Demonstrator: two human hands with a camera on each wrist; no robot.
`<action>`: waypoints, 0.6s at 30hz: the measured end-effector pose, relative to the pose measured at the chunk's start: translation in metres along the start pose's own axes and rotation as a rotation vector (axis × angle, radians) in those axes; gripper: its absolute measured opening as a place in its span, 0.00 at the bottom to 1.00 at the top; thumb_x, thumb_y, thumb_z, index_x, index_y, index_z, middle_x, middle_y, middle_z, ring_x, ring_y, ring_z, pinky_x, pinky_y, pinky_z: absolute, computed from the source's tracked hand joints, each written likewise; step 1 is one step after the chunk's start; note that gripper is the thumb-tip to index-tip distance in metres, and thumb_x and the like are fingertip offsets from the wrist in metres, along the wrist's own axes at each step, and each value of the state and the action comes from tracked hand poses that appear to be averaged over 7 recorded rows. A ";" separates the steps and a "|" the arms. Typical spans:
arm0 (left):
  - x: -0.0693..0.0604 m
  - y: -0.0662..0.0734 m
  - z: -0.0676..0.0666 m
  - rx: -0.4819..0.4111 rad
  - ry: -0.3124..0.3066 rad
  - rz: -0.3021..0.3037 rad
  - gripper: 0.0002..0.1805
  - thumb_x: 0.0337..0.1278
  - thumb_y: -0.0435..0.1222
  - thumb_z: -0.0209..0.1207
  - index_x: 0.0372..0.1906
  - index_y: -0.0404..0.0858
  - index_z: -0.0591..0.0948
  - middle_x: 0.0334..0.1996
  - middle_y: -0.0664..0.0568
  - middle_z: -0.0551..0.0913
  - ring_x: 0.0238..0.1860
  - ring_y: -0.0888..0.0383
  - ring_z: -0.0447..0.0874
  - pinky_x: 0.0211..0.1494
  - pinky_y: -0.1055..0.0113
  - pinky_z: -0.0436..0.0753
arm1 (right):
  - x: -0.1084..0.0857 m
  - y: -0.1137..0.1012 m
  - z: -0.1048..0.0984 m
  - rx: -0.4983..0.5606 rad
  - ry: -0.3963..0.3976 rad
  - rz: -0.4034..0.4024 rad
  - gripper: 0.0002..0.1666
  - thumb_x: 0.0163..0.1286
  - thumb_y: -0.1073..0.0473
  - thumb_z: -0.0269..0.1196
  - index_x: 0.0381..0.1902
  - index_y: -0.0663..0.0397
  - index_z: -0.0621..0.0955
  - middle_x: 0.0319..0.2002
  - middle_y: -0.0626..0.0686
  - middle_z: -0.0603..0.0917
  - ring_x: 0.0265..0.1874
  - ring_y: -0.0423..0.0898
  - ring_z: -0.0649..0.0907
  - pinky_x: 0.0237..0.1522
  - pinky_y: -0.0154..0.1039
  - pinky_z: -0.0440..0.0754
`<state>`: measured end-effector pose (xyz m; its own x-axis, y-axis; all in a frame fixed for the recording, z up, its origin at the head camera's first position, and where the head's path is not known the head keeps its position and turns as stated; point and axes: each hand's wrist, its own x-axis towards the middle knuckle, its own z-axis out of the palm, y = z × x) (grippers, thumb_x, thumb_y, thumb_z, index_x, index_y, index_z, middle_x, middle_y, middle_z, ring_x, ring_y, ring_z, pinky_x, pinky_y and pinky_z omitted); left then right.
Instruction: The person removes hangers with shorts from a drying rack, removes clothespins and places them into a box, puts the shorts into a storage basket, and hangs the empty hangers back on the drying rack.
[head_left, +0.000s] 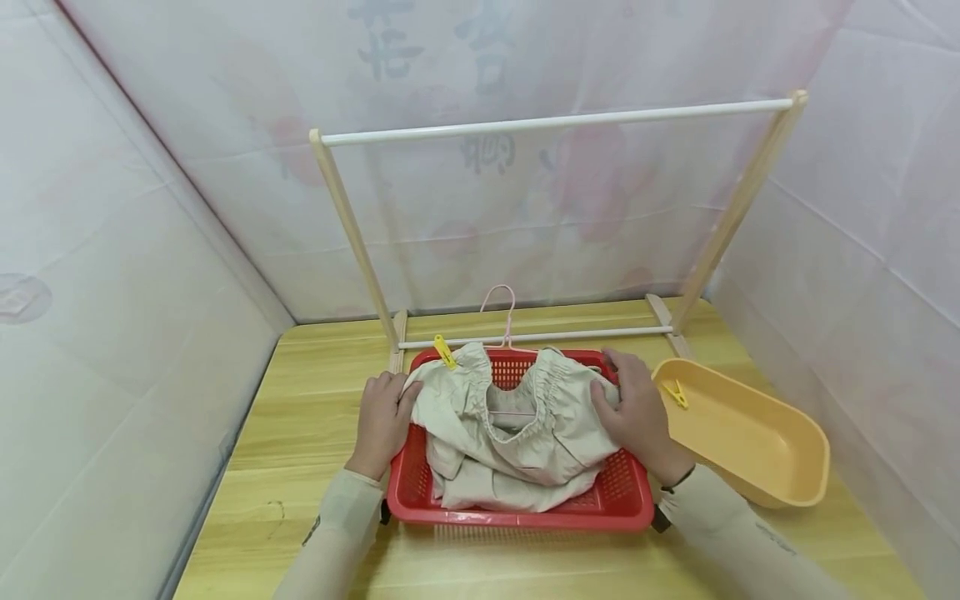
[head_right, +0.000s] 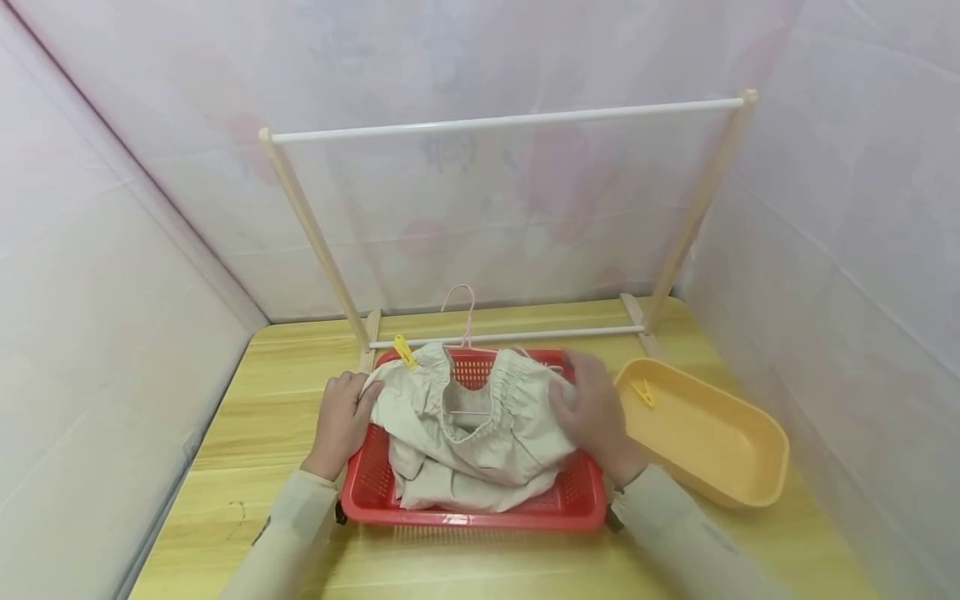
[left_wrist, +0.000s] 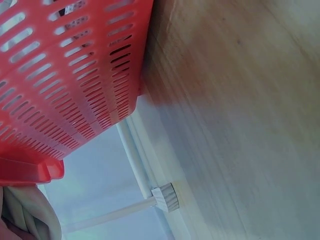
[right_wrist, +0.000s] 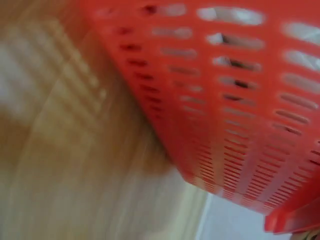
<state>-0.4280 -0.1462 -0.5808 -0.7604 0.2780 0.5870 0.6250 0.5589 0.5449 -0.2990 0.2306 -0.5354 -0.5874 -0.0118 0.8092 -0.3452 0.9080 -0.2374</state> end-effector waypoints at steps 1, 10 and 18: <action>0.000 0.000 -0.001 0.008 -0.004 -0.005 0.14 0.77 0.46 0.56 0.40 0.40 0.83 0.34 0.47 0.79 0.36 0.48 0.70 0.41 0.56 0.70 | 0.000 -0.001 0.001 -0.001 0.005 0.006 0.30 0.65 0.60 0.63 0.63 0.70 0.76 0.48 0.64 0.81 0.44 0.58 0.79 0.46 0.51 0.75; 0.000 -0.001 -0.003 0.013 -0.019 -0.016 0.14 0.78 0.45 0.55 0.42 0.39 0.82 0.43 0.43 0.83 0.42 0.44 0.74 0.45 0.52 0.75 | -0.003 -0.009 0.002 0.003 0.030 0.045 0.30 0.63 0.63 0.65 0.63 0.67 0.76 0.46 0.62 0.81 0.39 0.55 0.80 0.41 0.42 0.75; 0.001 0.002 0.000 0.001 -0.026 -0.038 0.16 0.80 0.46 0.53 0.44 0.39 0.84 0.44 0.44 0.83 0.43 0.46 0.73 0.46 0.53 0.75 | -0.004 -0.006 -0.002 0.020 0.020 0.057 0.29 0.64 0.62 0.64 0.62 0.68 0.75 0.46 0.62 0.80 0.42 0.54 0.79 0.42 0.51 0.78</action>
<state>-0.4273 -0.1449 -0.5787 -0.7878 0.2771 0.5501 0.5957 0.5699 0.5660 -0.2929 0.2258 -0.5363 -0.5923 0.0485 0.8043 -0.3263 0.8983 -0.2944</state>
